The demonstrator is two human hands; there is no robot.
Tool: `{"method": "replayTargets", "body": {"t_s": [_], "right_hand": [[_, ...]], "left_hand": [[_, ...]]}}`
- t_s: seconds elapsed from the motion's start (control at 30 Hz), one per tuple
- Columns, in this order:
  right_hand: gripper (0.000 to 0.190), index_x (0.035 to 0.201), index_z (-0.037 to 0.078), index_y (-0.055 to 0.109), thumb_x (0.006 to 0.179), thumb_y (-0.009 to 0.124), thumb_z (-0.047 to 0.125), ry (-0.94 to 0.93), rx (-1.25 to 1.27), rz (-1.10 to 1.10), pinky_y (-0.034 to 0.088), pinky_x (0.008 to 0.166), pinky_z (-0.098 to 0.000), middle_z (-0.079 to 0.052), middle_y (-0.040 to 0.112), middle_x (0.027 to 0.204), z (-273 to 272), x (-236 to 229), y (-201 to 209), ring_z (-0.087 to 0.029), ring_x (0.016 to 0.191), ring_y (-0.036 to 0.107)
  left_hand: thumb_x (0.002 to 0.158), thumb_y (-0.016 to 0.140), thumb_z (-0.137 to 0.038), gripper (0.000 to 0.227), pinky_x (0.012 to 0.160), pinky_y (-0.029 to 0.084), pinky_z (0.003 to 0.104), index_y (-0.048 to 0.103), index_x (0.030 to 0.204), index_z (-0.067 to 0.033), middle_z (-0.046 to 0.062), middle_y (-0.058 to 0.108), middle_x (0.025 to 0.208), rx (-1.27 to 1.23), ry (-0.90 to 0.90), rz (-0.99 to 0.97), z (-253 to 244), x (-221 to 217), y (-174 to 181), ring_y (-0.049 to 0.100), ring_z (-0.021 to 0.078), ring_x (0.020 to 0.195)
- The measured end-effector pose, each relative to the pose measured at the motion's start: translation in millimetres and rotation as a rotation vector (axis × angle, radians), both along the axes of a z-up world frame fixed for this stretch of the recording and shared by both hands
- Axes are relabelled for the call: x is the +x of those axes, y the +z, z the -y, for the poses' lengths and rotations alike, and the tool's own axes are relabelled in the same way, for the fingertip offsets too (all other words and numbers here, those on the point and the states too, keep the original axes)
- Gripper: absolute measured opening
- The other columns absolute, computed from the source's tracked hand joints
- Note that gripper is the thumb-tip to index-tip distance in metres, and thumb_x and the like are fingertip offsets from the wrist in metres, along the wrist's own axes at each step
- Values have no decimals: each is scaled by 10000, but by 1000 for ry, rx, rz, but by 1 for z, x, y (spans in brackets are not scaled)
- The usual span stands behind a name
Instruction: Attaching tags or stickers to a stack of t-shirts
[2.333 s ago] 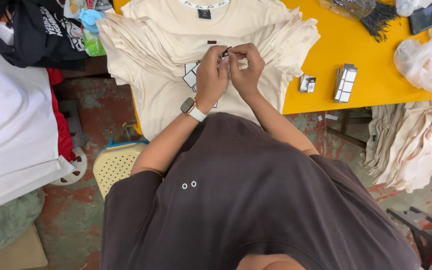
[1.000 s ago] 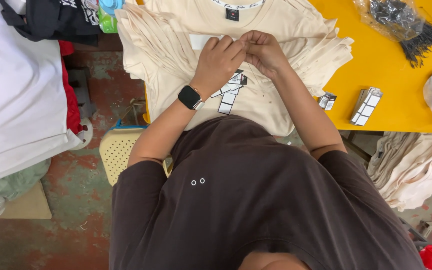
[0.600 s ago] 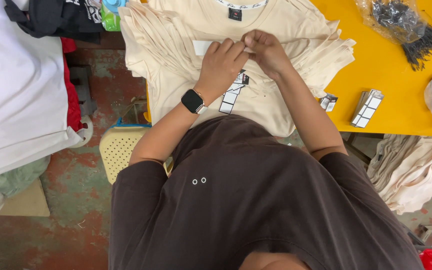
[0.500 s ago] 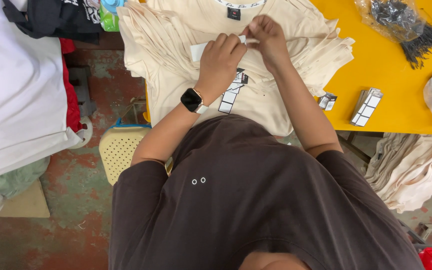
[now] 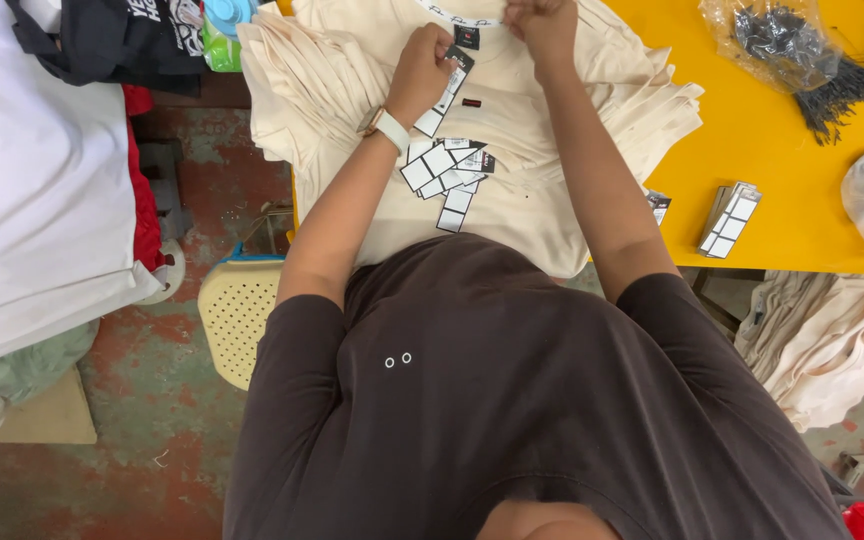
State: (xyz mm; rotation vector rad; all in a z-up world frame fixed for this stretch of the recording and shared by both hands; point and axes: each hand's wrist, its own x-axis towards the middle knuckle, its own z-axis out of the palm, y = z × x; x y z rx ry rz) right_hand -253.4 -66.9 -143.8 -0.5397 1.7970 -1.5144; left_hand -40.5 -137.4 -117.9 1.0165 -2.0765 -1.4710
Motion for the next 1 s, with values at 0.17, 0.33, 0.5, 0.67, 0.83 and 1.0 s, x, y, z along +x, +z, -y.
{"method": "replayTargets", "body": {"t_s": [0.17,0.33,0.5,0.67,0.83,1.0], "right_hand": [[141,891,111,793,831,803,-17,182,138,-380,614,686,-215,-2,791,809,-17,13,7,-74,717,714],[178,962,63,793,876,698,-60,276,19,-465,626,792,-269,-58,808,955,-26,25,12,-164,878,759],[269,1003,111,757,854,701,-106,258,46,-441,582,749,-223,-7,745,861,-26,33,35,-103,809,696],[288,1011,119,682,845,728,-112,263,4,-454,564,710,-244,0,712,789,-23,35,43,-113,739,661],[284,958,113,661,830,733,-130,277,45,-355,569,696,-218,-18,708,779,-17,40,49,-98,724,677],[401,1123,52,680,823,586,-197,437,-40,-303,630,800,-253,-85,738,917,-16,31,48,-143,828,690]], "left_hand": [[835,636,18,308,548,558,426,573,1129,-47,117,487,1104,-347,-77,305,-2,-6,11,561,328,1018],[765,708,-61,189,688,381,361,681,827,-237,-44,569,910,-1233,-298,431,17,-25,-3,505,222,869],[668,682,10,232,590,361,341,595,688,-204,-46,523,777,-1195,-258,252,30,-34,-19,499,212,800],[738,658,50,209,524,363,353,617,721,-155,-32,544,784,-939,-196,103,32,-32,-17,530,221,797],[762,686,8,182,534,371,359,624,740,-162,-32,552,809,-941,-232,134,30,-31,-17,521,227,834],[770,665,-20,163,531,373,362,649,730,-177,-39,544,782,-986,-244,160,30,-33,-20,520,226,816]]}}
